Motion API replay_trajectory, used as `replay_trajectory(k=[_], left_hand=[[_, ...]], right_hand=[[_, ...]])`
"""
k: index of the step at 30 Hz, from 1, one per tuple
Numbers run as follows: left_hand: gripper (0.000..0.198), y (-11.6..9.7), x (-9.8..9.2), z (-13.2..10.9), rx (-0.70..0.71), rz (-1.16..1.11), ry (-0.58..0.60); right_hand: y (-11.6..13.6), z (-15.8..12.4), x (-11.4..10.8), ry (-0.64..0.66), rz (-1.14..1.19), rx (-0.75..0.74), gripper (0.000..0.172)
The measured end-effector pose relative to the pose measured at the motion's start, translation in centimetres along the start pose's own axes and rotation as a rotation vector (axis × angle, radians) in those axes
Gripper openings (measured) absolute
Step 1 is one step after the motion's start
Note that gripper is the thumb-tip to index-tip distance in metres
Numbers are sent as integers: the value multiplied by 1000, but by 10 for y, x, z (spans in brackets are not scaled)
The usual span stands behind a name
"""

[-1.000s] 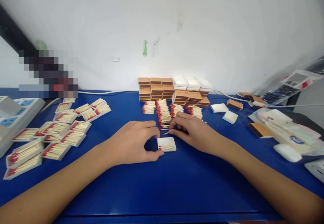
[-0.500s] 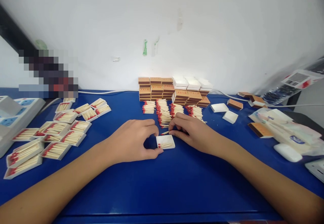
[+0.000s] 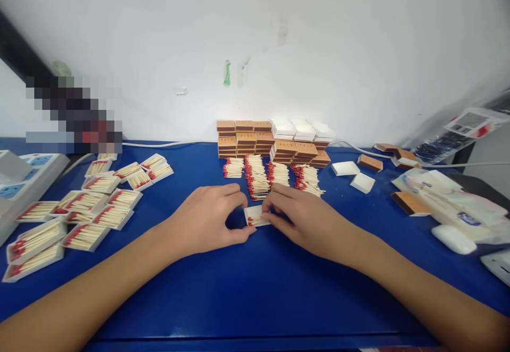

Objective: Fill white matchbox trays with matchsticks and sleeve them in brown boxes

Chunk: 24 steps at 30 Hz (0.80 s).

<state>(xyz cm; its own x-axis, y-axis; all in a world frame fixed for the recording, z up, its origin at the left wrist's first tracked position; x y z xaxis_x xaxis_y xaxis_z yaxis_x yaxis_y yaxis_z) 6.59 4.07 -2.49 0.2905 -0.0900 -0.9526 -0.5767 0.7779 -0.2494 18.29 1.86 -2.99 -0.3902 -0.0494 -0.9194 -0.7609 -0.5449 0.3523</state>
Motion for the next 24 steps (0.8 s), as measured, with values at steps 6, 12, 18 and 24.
replay_trajectory(k=[6, 12, 18, 24], left_hand=[[26, 0, 0, 0, 13, -5, 18], [29, -6, 3, -1, 43, -16, 52], [28, -4, 2, -1, 39, -3, 49], [28, -2, 2, 1, 29, 4, 56]], right_hand=[[-16, 4, -9, -114, 51, 20, 7], [-33, 10, 0, -111, 36, 31, 6], [-34, 11, 4, -57, -50, 48, 9], [-38, 6, 2, -31, -58, 58, 9]])
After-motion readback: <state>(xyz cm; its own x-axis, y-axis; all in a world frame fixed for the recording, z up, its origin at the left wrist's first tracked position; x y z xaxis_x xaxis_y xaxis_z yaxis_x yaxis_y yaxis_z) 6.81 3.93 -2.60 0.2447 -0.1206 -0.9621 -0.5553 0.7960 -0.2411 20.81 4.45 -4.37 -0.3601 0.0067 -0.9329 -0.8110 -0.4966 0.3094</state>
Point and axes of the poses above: each hand's wrist, its own z-axis towards the middle knuckle, its own x-axis out of the palm, y = z × x, the point moved 10 cm from there along z, towards the middle knuckle, and after that the axes turned 1 degree about y, right-handed, at the moved point
